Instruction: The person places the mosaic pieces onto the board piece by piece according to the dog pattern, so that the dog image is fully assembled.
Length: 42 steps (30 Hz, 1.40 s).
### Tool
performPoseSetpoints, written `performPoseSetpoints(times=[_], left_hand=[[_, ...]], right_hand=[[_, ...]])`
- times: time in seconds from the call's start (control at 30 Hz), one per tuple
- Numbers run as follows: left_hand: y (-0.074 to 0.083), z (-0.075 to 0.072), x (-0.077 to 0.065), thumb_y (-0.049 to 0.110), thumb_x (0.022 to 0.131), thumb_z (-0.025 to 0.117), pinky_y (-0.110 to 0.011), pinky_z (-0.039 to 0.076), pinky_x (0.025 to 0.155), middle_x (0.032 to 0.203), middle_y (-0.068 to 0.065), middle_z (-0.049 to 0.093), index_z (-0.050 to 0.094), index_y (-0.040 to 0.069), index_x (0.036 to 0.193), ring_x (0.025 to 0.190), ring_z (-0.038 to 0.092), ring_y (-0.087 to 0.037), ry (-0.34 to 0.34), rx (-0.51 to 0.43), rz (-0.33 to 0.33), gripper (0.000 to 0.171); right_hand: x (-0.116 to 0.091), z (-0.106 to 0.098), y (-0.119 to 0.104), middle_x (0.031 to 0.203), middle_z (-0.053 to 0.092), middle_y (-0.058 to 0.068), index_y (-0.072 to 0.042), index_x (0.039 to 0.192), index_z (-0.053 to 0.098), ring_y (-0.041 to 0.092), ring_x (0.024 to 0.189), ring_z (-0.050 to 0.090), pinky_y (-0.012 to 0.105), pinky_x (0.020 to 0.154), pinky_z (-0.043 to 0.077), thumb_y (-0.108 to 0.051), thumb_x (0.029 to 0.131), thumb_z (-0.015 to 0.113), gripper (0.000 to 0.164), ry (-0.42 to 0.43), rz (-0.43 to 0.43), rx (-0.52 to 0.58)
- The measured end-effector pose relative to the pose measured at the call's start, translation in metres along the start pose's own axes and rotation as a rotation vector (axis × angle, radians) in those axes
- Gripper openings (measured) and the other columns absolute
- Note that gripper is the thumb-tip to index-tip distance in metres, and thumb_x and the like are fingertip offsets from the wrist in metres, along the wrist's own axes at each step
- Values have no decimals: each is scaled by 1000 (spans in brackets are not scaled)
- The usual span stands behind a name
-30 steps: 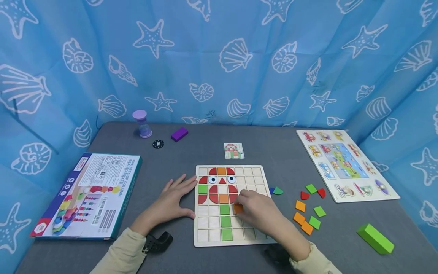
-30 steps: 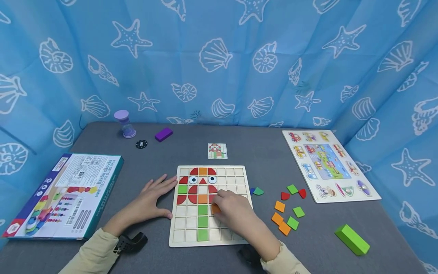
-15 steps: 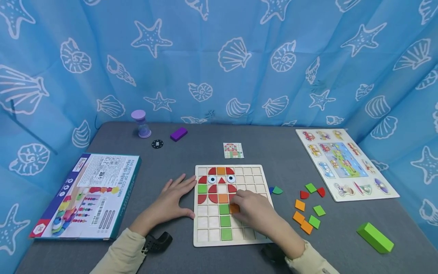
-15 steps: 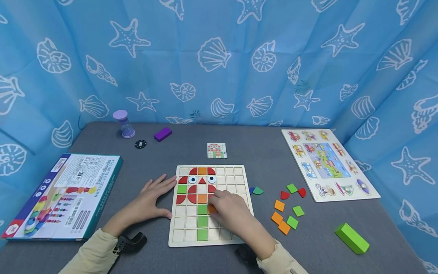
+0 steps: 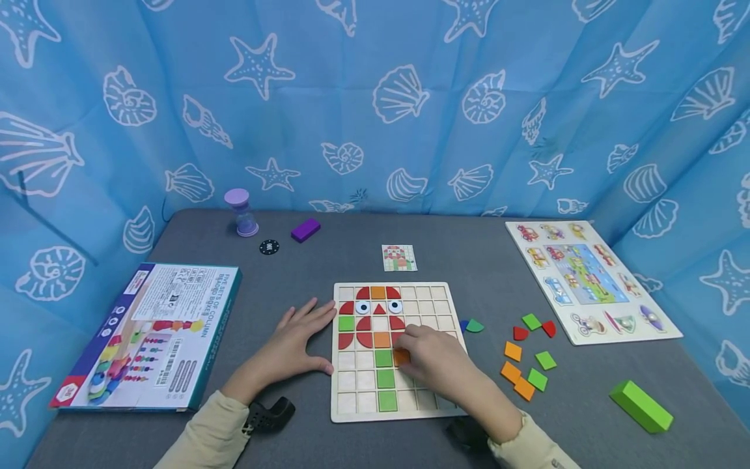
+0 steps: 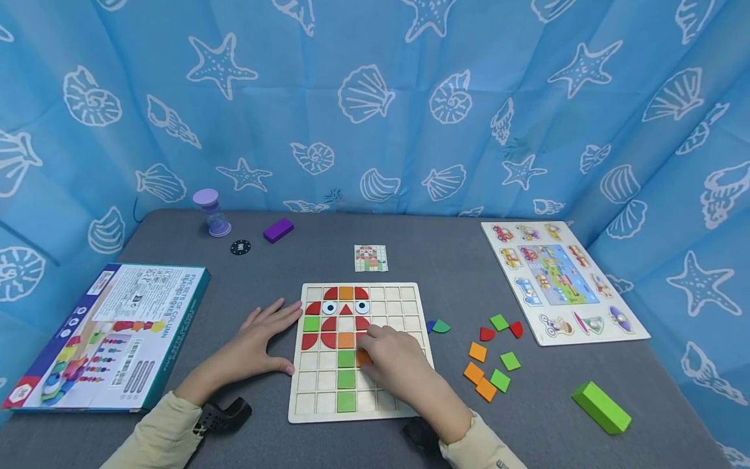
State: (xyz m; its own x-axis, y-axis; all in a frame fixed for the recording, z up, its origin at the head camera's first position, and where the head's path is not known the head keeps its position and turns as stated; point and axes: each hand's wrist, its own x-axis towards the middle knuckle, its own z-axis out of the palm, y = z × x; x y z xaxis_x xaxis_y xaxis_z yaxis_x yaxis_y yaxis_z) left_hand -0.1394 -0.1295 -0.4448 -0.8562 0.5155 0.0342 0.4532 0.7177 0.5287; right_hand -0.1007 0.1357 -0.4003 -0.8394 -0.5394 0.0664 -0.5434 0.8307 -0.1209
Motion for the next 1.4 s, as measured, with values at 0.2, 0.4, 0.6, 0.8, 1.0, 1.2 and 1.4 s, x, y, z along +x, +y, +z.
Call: performPoseSetpoints(times=[0.2, 0.4, 0.6, 0.8, 1.0, 1.2, 1.4], left_hand=[[-1, 1, 0, 57, 57, 71, -55, 4, 104, 146, 7, 24, 30, 19, 139, 136, 10, -25, 4, 8, 6, 99], [-1, -1, -1, 56, 57, 72, -55, 4, 104, 146, 6, 24, 31, 19, 139, 136, 10, -25, 4, 1, 2, 99], [0, -2, -1, 56, 58, 72, -55, 4, 105, 146, 7, 24, 30, 19, 139, 136, 11, -25, 1, 6, -4, 99], [0, -2, -2, 55, 58, 72, -55, 4, 105, 146, 6, 24, 30, 19, 140, 136, 10, -25, -12, -2, -17, 98], [-1, -1, -1, 55, 58, 72, -55, 3, 105, 146, 6, 24, 30, 20, 140, 136, 10, -25, -13, -10, -12, 98], [0, 0, -1, 57, 58, 71, -55, 3, 105, 146, 6, 24, 30, 20, 140, 136, 10, -25, -12, -9, -9, 99], [1, -1, -1, 56, 58, 72, -55, 3, 105, 146, 6, 24, 30, 20, 140, 136, 10, -25, -13, -15, -9, 99]], right_hand=[[-3, -5, 3, 84, 59, -9, -20, 93, 67, 5, 73, 52, 21, 62, 47, -25, 67, 76, 28, 6, 12, 12], [-26, -22, 29, 88, 60, -6, -18, 97, 66, 6, 74, 55, 24, 61, 47, -24, 66, 77, 33, 13, 168, -4], [-62, -28, 83, 83, 58, -2, -13, 94, 67, 10, 69, 54, 27, 53, 45, -20, 66, 77, 31, 0, 321, -65], [-84, -26, 111, 88, 60, 4, -11, 92, 68, 19, 77, 57, 39, 61, 49, -20, 68, 75, 26, -89, 456, -64], [-87, -23, 116, 90, 61, 5, -10, 93, 68, 20, 77, 56, 41, 61, 49, -22, 70, 74, 27, -124, 495, -51], [-79, -26, 101, 84, 59, -1, -12, 91, 65, 12, 66, 51, 32, 55, 47, -21, 70, 73, 24, -93, 470, -32], [-61, -27, 65, 79, 56, -8, -16, 88, 65, 6, 65, 49, 22, 54, 43, -23, 69, 74, 22, 72, 298, -3]])
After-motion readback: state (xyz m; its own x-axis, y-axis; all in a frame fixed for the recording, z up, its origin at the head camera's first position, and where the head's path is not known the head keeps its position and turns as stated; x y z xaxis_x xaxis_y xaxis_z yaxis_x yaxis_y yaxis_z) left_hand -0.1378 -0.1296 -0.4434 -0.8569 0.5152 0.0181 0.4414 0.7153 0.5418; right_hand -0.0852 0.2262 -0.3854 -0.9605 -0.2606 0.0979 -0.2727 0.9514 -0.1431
